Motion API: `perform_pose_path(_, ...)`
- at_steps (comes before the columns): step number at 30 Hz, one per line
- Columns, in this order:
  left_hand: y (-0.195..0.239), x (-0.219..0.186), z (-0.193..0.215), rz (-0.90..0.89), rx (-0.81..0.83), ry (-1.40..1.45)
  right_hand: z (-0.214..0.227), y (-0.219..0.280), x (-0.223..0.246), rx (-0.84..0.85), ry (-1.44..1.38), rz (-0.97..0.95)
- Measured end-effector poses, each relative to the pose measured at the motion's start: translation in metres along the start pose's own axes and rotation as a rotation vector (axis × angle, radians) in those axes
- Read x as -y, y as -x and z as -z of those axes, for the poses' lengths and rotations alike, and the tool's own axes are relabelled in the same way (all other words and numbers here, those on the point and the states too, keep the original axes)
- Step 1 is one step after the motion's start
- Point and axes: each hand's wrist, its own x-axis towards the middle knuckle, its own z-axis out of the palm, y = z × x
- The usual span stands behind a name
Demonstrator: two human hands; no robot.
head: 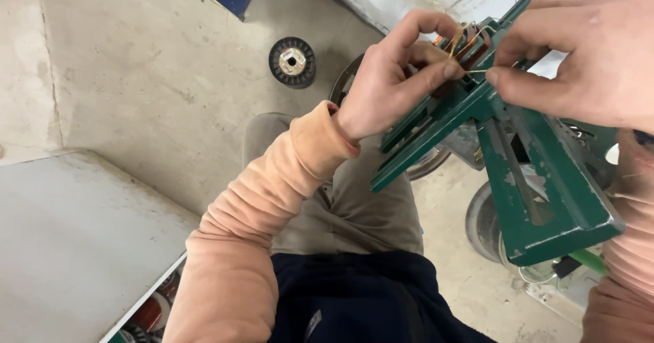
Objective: Winding copper wire into a coil and trimming the ends with pliers.
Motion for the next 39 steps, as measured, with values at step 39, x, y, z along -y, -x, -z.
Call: perform_pose_path(39,-0.009,-0.003,0.015,-0.635,-0.034,-0.797,-0.008,-0.005,0.012,-0.032,0.131,0.04)
